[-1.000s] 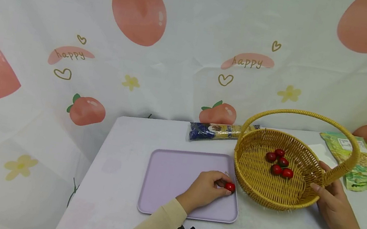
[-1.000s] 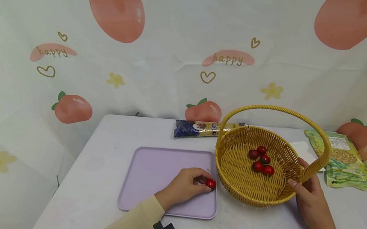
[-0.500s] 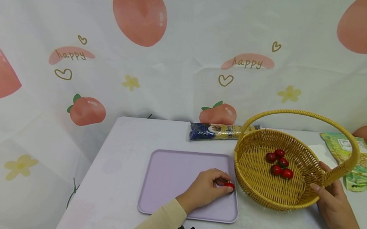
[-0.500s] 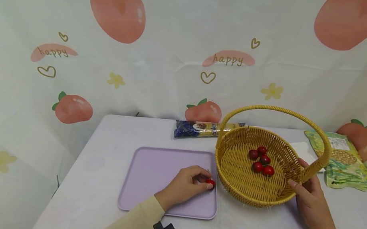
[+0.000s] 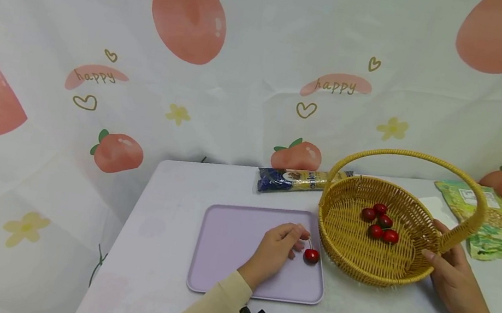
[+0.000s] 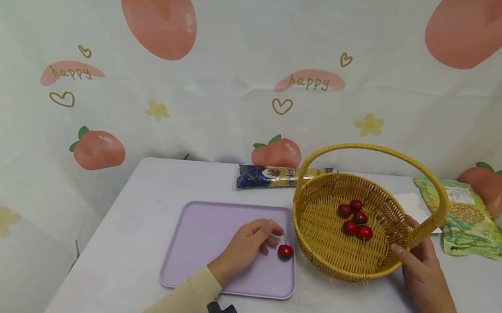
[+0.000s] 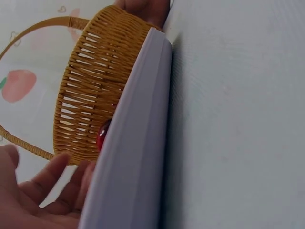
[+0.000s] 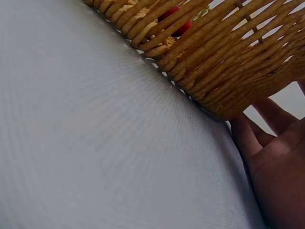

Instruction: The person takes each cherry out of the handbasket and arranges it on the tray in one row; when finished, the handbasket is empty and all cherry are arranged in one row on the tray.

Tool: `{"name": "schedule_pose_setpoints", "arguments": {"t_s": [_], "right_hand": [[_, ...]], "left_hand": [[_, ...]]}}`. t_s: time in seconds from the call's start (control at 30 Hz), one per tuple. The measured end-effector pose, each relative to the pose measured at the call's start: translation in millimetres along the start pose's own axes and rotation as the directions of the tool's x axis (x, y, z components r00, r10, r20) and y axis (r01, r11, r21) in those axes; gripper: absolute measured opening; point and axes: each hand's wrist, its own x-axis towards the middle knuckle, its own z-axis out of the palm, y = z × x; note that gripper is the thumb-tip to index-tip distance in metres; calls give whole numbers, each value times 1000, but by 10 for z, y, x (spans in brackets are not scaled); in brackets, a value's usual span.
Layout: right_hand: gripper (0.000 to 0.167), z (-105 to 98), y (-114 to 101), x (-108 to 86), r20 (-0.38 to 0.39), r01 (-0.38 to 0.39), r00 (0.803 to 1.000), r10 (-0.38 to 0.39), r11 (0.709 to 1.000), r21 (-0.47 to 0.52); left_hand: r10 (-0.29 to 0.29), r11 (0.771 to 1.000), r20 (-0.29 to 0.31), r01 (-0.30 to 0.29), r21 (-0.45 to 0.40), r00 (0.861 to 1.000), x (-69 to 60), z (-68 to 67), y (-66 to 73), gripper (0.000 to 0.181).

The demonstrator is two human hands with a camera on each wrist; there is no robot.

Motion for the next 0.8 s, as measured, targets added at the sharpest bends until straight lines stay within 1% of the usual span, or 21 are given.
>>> {"name": "schedule_pose_setpoints", "arguments": {"t_s": [0.07, 0.17, 0.3, 0.43, 0.5, 0.63, 0.73, 0.8], "right_hand": [[73, 2, -2, 6, 1, -4, 1000, 4, 1000, -5], [73, 0, -9, 16, 1, -5, 1000, 5, 1000, -5], [73, -7, -18, 28, -2, 1, 1000, -1, 1000, -2], [72, -17, -14, 37, -10, 5, 1000, -5, 1000, -4], [72, -20, -11, 36, -16, 5, 1000, -6, 1000, -5], [72, -21, -2, 26, -14, 10, 1000, -10, 1000, -7], [73, -17, 4, 14, -6, 12, 1000, -12, 1000, -4], [73, -13, 9, 5, 2, 9, 1000, -9, 1000, -1]], "left_hand": [[20, 999, 5, -20, -37, 1000, 1, -12, 44, 47], [62, 995, 31, -59, -83, 998, 5, -19, 128, 53], [124, 984, 78, -112, -137, 989, 30, 22, 270, 58], [164, 976, 148, -139, -166, 975, 79, 91, 454, 60], [181, 974, 188, -149, -170, 965, 110, 126, 557, 62], [207, 969, 246, -164, -185, 947, 202, 212, 731, 65], [209, 968, 281, -158, -194, 937, 297, 282, 809, 69], [206, 968, 304, -148, -202, 930, 368, 328, 837, 71]]}}
